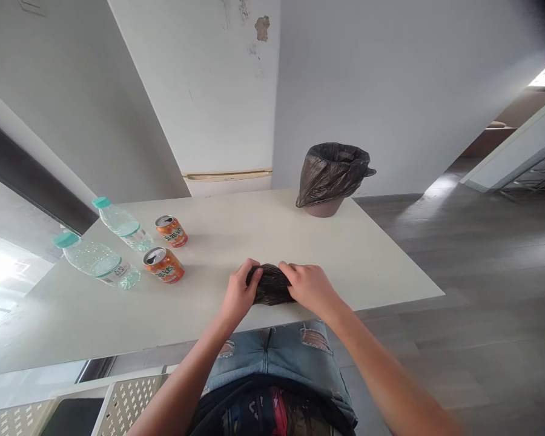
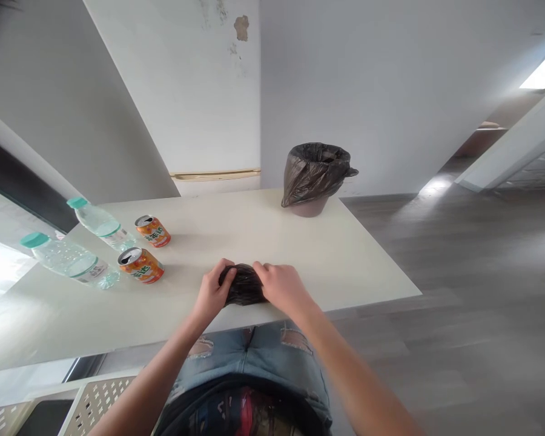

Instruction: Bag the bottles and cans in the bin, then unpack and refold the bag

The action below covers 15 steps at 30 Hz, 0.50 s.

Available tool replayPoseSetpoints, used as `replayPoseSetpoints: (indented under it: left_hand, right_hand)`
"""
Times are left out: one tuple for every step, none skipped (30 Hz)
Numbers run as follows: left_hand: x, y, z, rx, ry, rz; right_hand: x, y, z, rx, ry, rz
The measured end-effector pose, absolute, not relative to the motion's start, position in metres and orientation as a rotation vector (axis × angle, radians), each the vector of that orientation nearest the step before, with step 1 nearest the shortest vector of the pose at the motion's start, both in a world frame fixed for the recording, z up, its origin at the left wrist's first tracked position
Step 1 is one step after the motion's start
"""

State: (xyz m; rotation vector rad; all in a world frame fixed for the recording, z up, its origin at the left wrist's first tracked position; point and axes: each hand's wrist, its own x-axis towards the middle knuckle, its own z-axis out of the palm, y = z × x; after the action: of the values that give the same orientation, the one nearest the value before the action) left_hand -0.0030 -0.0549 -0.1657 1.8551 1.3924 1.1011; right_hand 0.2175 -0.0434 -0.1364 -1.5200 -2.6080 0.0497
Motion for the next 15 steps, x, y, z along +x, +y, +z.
replayPoseSetpoints:
  left_hand:
    - [-0.004, -0.054, -0.168, 1.896, 1.416, 1.11]
    - [-0.007, -0.053, -0.17, 1.951, 1.419, 1.101]
    - [-0.011, -0.053, -0.173, 2.006, 1.424, 1.081]
    - [-0.015, -0.053, -0.175, 2.053, 1.441, 1.058]
    - [-0.02, -0.053, -0.178, 2.091, 1.465, 1.035]
    - [-0.024, -0.054, -0.18, 2.117, 1.49, 1.018]
    - [-0.029, -0.056, -0.183, 2.137, 1.51, 1.011]
    - [-0.033, -0.057, -0.186, 2.157, 1.518, 1.007]
    - [-0.037, -0.058, -0.189, 2.178, 1.518, 1.002]
    - [-0.04, -0.06, -0.192, 2.201, 1.519, 0.995]
    - [-0.043, -0.062, -0.195, 2.224, 1.525, 0.983]
    - [-0.046, -0.064, -0.197, 2.241, 1.543, 0.974]
    - [-0.048, -0.066, -0.199, 2.253, 1.567, 0.968]
    - [-0.049, -0.07, -0.199, 2.261, 1.596, 0.964]
    - [-0.05, -0.073, -0.198, 2.264, 1.629, 0.967]
  right_hand:
    - [0.221, -0.042, -0.141, -1.506, -2.536, 0.081]
    - [0.225, -0.04, -0.146, -1.499, -2.451, 0.094]
    - [0.23, -0.038, -0.151, -1.492, -2.363, 0.092]
    - [0.234, -0.037, -0.157, -1.48, -2.282, 0.09]
    - [0.238, -0.036, -0.163, -1.466, -2.212, 0.096]
    - [0.242, -0.035, -0.169, -1.451, -2.157, 0.121]
    - [0.244, -0.035, -0.173, -1.434, -2.12, 0.164]
    - [0.246, -0.035, -0.177, -1.418, -2.098, 0.223]
    - [0.246, -0.035, -0.179, -1.405, -2.09, 0.292]
    - [0.247, -0.036, -0.18, -1.394, -2.087, 0.366]
    - [0.248, -0.036, -0.178, -1.383, -2.089, 0.45]
    - [0.249, -0.037, -0.175, -1.37, -2.095, 0.551]
    - [0.251, -0.038, -0.171, -1.353, -2.106, 0.667]
    - [0.254, -0.039, -0.166, -1.329, -2.126, 0.798]
    - [0.257, -0.039, -0.161, -1.295, -2.156, 0.925]
